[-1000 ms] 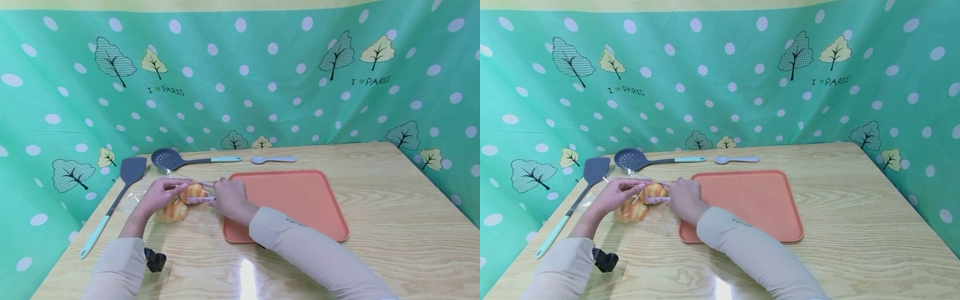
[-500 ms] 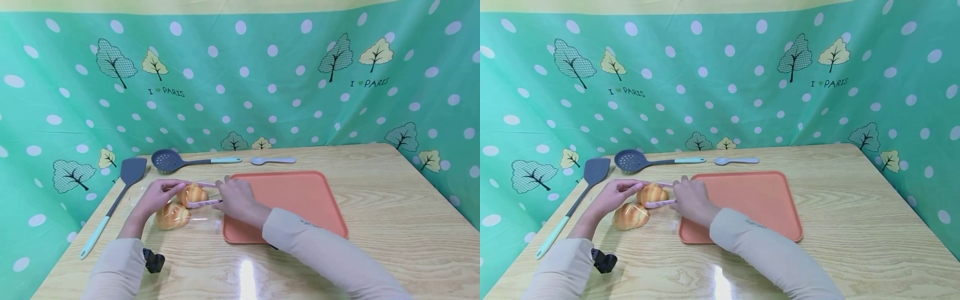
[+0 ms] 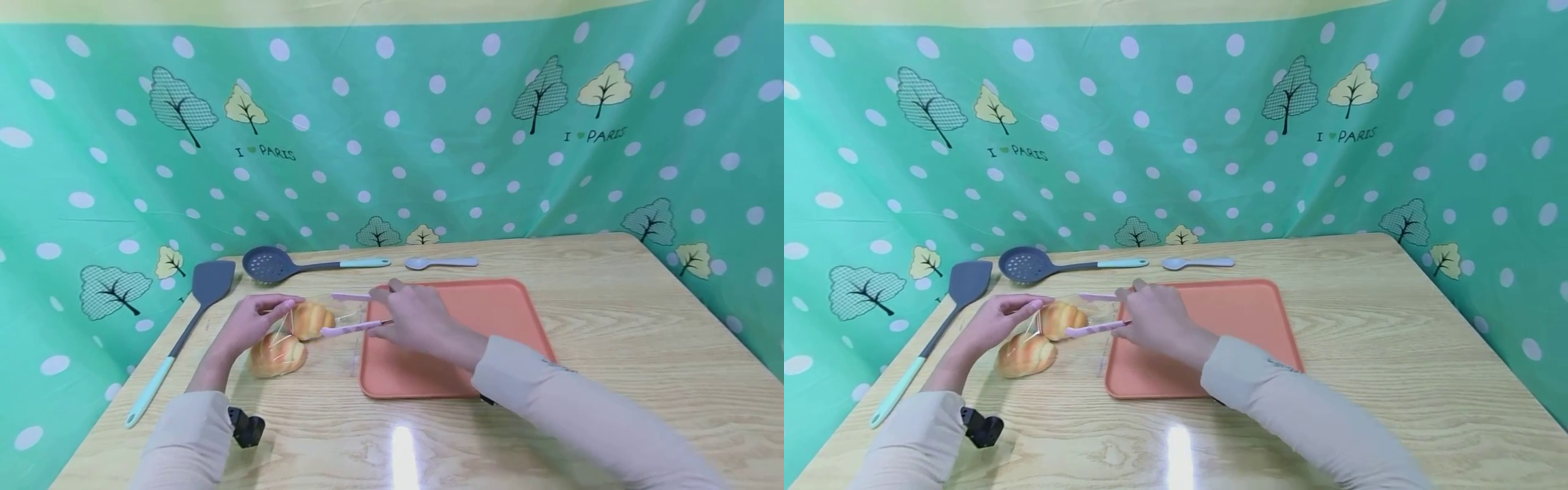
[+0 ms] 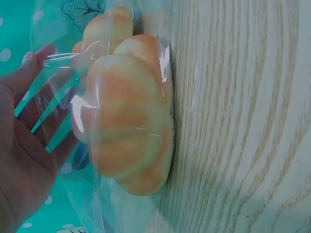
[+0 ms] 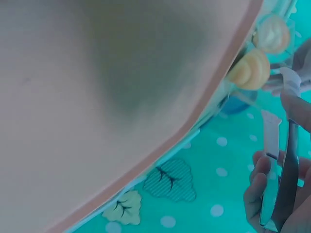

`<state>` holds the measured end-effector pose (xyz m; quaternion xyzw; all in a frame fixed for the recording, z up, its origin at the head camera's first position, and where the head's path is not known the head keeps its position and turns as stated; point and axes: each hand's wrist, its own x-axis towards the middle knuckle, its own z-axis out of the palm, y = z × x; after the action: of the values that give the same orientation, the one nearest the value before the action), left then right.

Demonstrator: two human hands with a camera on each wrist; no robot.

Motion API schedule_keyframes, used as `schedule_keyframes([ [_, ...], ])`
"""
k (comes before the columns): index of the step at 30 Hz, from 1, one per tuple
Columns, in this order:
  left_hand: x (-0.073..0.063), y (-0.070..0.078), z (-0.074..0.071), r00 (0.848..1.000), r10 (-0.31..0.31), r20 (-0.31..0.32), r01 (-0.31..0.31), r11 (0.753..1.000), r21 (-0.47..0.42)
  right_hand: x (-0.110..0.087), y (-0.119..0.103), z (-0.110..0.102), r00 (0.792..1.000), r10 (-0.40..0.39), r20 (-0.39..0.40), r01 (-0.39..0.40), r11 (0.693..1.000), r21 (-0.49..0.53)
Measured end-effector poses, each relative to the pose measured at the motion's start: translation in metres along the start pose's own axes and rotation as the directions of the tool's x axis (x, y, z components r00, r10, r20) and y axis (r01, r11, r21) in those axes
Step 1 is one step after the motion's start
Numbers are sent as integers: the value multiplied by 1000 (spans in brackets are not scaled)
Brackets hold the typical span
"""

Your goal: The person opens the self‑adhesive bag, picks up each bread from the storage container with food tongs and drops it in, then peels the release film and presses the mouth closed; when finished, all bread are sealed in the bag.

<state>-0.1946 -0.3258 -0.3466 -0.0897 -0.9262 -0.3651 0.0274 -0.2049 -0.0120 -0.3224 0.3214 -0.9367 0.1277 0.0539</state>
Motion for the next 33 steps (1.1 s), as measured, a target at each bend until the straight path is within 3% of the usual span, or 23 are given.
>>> schedule_keyframes([
  [11,-2,2,-1,1000,-14,-2,14,1000,24,-32,41,-24,992,92,-87,-86,994,69],
  [19,-3,4,0,1000,8,-4,-8,999,34,-60,75,-39,979,161,-126,-145,982,123],
  [24,-4,4,-1,1000,-8,-2,8,999,39,-79,93,-48,960,256,-109,-233,954,190],
  [33,-3,5,-2,1000,-29,11,28,999,40,-114,126,-61,913,393,-112,-364,907,211],
])
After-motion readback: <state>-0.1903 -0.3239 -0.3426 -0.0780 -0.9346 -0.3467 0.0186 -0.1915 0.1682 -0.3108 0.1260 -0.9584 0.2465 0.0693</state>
